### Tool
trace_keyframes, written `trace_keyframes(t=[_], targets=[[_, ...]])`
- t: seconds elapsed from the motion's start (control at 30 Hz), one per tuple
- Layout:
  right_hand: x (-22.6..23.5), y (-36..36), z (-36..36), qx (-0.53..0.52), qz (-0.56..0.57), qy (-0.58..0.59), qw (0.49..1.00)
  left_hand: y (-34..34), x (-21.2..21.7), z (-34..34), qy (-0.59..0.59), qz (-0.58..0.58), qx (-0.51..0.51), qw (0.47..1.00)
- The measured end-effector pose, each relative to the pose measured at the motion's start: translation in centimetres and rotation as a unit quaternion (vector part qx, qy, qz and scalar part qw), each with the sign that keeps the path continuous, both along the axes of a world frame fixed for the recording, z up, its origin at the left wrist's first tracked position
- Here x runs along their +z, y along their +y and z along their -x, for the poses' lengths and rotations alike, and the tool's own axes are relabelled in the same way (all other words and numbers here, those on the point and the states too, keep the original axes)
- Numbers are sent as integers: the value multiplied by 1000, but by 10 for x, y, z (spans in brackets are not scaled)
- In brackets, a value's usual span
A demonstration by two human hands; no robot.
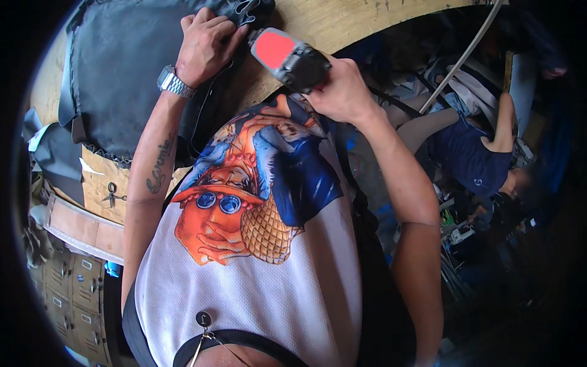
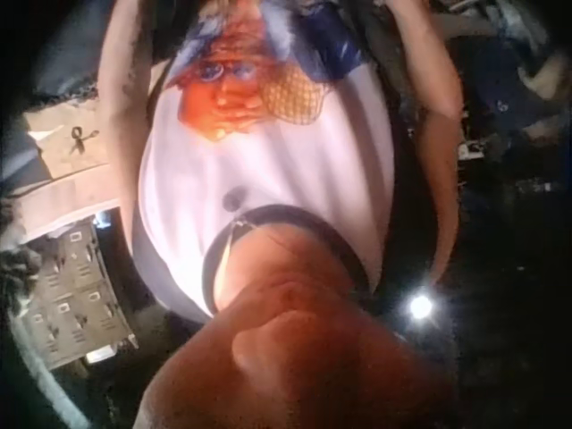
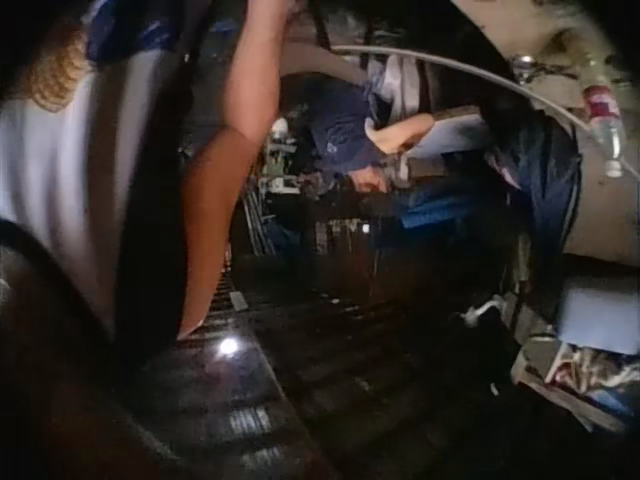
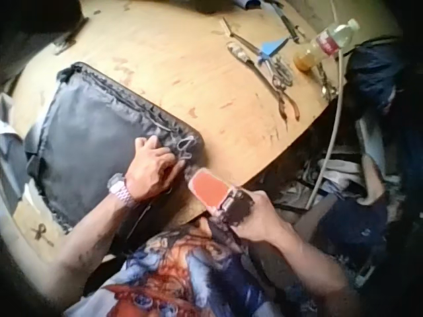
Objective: Upholstering a seat cushion by stretching fabric and securing it with a pneumatic staple gun.
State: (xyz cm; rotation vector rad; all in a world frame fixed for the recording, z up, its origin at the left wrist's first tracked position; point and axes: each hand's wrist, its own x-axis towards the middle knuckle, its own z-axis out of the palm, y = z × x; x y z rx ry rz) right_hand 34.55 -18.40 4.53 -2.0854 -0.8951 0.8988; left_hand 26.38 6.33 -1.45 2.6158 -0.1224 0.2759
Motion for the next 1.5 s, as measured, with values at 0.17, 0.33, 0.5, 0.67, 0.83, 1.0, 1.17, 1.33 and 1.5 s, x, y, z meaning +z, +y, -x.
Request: trace_keyframes(t=[0.17,0.33,0.5,0.67,0.83,1.0,1.17,1.33,1.5], targets=[[2,14,4,3,29,31,999,0,-4,1,-4,4,7,1000],[8,28,5,-48,84,68,993,1,0,-5,36,-8,-5,999],[-7,22,8,-53,33,54,997,8,-11,0,48,1,7,999],[-11,-7,-18,-179,15,43,983,12,22,12,171,14,15,985],[1,-20,-53,-219,96,-23,971,9,22,-14,109,-90,31,990],[-1,-29,-43,-188,-11,-23,982,15,7,-28,66,-43,-15,997],[-5,-31,-38,-171,-49,53,983,4,8,-25,47,-18,8,999],[1,-28,-37,-143,-47,69,986,-19,28,-26,154,-61,82,983],[6,-26,-40,-124,-12,79,989,-16,19,-28,134,95,105,981]])
